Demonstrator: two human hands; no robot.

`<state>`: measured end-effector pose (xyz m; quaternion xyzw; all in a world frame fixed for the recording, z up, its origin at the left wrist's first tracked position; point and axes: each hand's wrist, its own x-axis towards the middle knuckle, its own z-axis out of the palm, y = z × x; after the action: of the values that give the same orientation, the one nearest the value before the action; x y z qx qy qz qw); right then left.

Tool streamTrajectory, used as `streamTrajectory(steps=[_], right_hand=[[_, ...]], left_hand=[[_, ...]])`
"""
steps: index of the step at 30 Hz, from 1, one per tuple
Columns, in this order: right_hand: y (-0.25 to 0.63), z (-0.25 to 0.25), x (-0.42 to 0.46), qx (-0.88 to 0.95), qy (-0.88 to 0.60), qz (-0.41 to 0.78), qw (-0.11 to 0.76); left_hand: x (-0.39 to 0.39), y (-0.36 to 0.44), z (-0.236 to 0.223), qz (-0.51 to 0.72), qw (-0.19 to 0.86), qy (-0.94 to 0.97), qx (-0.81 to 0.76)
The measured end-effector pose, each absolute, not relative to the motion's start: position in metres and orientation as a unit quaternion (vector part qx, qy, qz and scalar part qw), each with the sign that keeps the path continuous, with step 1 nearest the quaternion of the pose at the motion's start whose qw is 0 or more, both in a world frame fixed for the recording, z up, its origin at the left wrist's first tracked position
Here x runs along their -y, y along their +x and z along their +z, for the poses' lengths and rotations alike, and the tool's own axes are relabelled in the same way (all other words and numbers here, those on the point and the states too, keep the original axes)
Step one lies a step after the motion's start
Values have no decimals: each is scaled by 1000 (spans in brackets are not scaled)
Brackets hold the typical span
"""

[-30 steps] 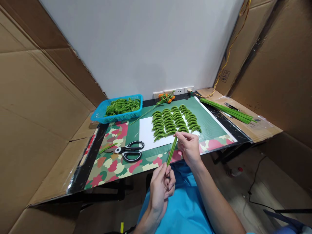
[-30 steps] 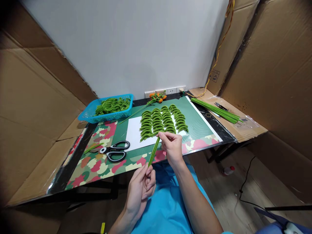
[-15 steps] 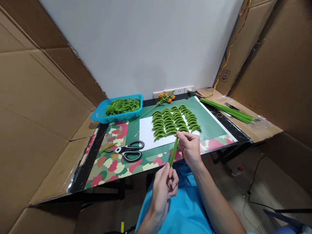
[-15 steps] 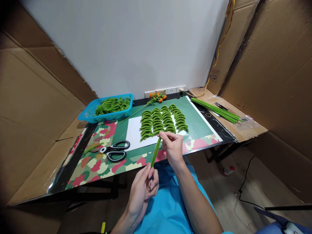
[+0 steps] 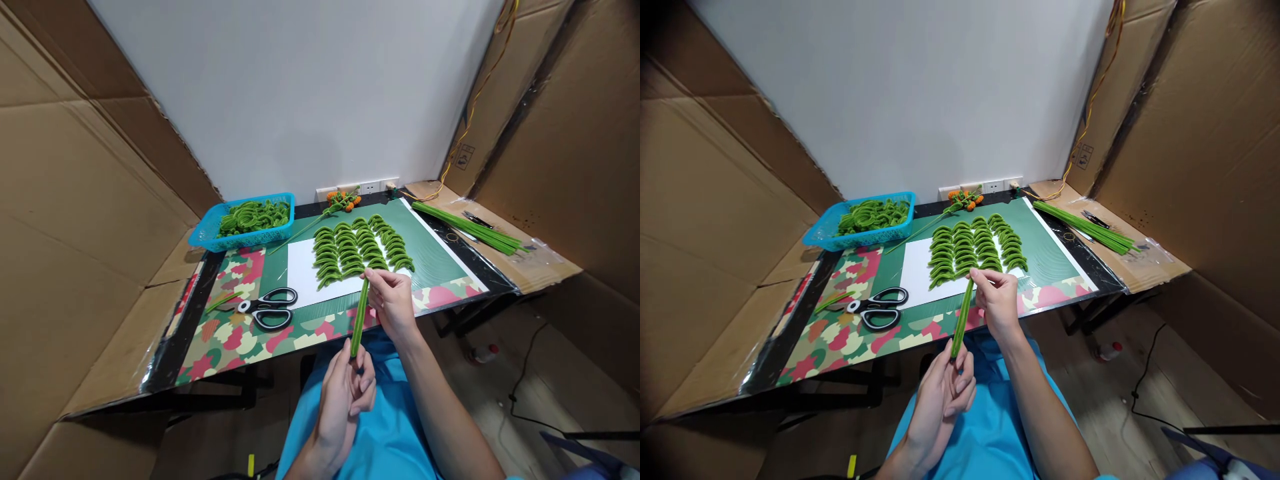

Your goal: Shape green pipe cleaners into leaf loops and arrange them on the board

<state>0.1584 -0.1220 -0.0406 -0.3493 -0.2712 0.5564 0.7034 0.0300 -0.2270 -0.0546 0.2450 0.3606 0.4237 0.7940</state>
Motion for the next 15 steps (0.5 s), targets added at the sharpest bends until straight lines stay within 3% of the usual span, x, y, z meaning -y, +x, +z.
streamTrajectory(steps=[15], right_hand=[[157, -42, 122, 254, -353, 551, 712]], left_hand=[[230, 35, -47, 445, 756, 272, -395]])
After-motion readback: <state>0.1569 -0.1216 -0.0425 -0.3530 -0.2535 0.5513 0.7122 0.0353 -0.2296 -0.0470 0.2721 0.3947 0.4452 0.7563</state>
